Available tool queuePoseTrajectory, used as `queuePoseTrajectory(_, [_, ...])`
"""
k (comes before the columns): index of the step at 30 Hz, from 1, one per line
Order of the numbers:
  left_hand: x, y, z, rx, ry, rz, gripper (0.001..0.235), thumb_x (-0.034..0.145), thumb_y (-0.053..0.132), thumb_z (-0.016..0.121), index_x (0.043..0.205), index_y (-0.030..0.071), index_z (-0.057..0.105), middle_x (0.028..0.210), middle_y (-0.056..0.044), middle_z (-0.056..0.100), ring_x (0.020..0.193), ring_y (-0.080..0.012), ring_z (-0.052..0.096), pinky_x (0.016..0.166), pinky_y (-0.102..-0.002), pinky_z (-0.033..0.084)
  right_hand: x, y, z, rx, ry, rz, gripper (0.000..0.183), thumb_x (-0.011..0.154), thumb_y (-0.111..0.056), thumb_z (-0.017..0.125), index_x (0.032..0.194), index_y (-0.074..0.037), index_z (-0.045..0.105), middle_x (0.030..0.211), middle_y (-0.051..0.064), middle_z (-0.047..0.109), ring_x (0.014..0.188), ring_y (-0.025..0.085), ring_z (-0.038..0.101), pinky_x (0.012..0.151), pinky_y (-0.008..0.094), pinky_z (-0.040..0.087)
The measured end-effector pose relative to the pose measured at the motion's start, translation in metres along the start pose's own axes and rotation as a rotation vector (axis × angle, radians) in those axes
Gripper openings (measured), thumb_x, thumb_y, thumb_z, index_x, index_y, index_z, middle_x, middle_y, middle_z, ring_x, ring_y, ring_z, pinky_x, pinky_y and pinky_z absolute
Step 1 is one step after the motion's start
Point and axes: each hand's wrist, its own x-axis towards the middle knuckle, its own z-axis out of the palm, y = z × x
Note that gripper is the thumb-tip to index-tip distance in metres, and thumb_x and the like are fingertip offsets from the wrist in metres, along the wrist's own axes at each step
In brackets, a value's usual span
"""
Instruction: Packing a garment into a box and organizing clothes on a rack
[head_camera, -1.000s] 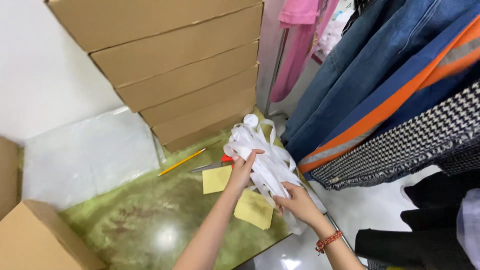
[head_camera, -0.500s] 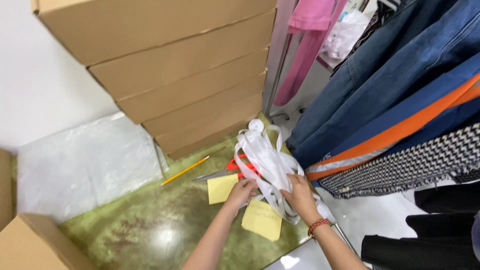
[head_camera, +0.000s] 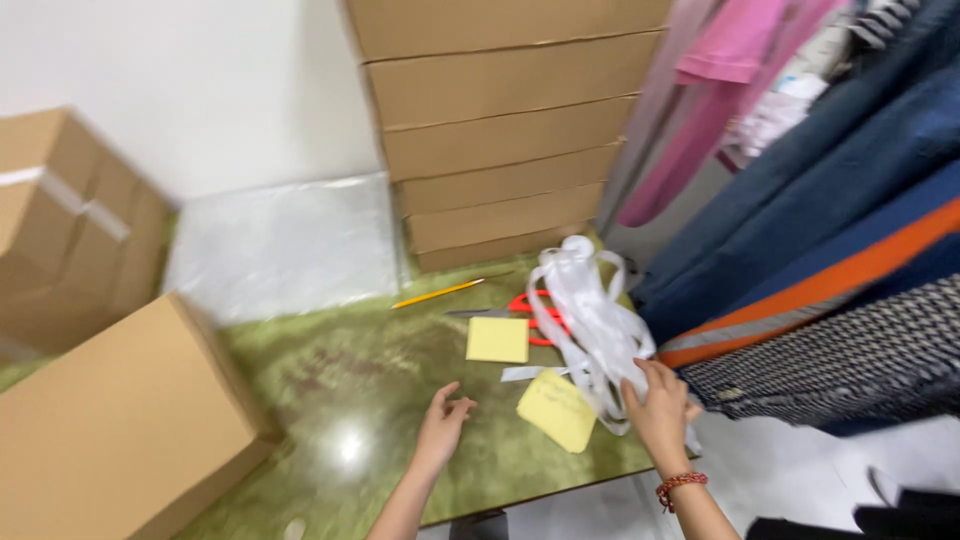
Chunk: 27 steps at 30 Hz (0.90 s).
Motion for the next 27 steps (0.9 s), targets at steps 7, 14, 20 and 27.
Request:
queuePoseTrajectory(7, [-0.013, -0.126, -0.101, -0.207, 0.269, 0.009, 0.036, 0.098, 0.033, 0.065, 0.133, 0.025, 0.072, 0.115, 0.002, 0.082, 0.087, -0.0152, 0.077, 0.058, -0.029, 0.048, -0.054, -0.09, 0.018, 0.179, -0.222, -0.11, 0.056, 0.088, -0.042, 0.069, 0.143, -0.03, 0.061, 0.18, 0.012, 0.02, 0.167, 0.04, 0.006, 0.119, 0.079, 0.009])
queuePoseTrajectory(14, [-0.104, -0.153, -0.223, -0.681, 0.577, -0.088, 0.03, 0.102, 0.017, 0.064, 0.131, 0.013, 0.068, 0.118, -0.01, 0.071, 0.086, -0.0214, 0.075, 0.062, -0.035, 0.06, -0.154, -0.254, 0.057, 0.583, -0.702, -0.429, 0.053, 0.095, -0.036, 0.068, 0.144, -0.016, 0.064, 0.15, 0.01, 0.066, 0.141, 0.027, 0.061, 0.119, 0.041, 0.046])
queuePoseTrajectory(20, [-0.172, -0.161, -0.339, -0.84, 0.699, -0.073, 0.059, 0.1, 0.024, 0.065, 0.153, 0.011, 0.041, 0.147, -0.016, 0.051, 0.112, -0.0294, 0.074, 0.086, -0.038, 0.06, -0.223, -0.41, 0.071, 0.763, -0.874, -0.293, 0.056, 0.102, -0.037, 0.064, 0.15, -0.008, 0.06, 0.147, 0.018, 0.066, 0.138, 0.033, 0.062, 0.116, 0.048, 0.049])
queuePoseTrajectory(27, [-0.237, -0.165, -0.444, -1.009, 0.847, -0.009, 0.097, 0.102, 0.023, 0.063, 0.171, 0.01, -0.003, 0.171, -0.019, 0.02, 0.137, -0.0353, 0.06, 0.107, -0.049, 0.055, -0.252, -0.525, 0.075, 0.633, -0.724, -0.41, 0.064, 0.112, -0.042, 0.043, 0.167, -0.009, 0.038, 0.16, 0.034, 0.046, 0.149, 0.053, 0.042, 0.127, 0.062, 0.03])
